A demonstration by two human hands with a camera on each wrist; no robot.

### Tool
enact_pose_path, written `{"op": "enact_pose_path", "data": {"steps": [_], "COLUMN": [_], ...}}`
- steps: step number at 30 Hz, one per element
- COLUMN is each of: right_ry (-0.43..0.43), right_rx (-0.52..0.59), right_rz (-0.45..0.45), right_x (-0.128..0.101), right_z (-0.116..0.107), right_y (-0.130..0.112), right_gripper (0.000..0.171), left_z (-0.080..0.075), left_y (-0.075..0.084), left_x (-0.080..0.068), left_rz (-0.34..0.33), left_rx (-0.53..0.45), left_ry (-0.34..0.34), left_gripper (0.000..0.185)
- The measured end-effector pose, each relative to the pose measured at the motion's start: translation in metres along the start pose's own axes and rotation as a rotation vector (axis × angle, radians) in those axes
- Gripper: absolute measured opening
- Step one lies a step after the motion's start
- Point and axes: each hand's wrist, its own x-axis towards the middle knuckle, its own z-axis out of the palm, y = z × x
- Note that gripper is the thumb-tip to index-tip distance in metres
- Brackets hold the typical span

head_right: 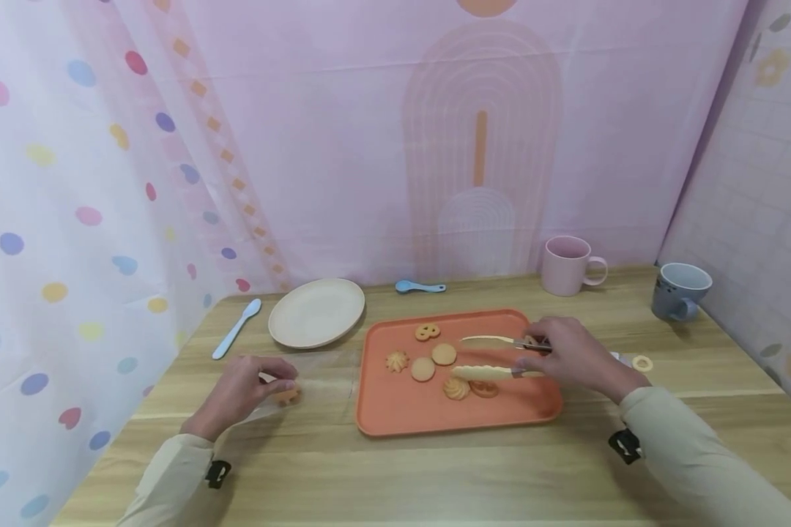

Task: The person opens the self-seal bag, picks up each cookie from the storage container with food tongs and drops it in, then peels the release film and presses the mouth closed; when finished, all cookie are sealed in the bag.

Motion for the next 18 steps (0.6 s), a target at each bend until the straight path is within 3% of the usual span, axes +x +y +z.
{"op": "enact_pose_path", "data": {"steps": [5,12,18], "right_ry": [-0.021,0.034,0.022], "right_rx": [0.017,-0.034,-0.084], "right_rz": [0.031,-0.081,-0.096], "right_x": [-0.018,-0.036,-0.042], "right_z": [-0.005,-0.009,-0.011], "right_y": [0.007,0.018,0.021], "right_gripper": [0.019,0.021,0.024], "left_z": [0.001,-0.001,-0.001], "left_y": [-0.001,-0.001,-0.001], "left_x": [-0.002,-0.002,-0.003], "left_rz": [-0.001,-0.007,0.002], "left_rx": [-0.005,-0.006,-0.008], "left_ry": [0.009,0.002,0.014], "left_gripper": [0.01,0.01,0.011]}}
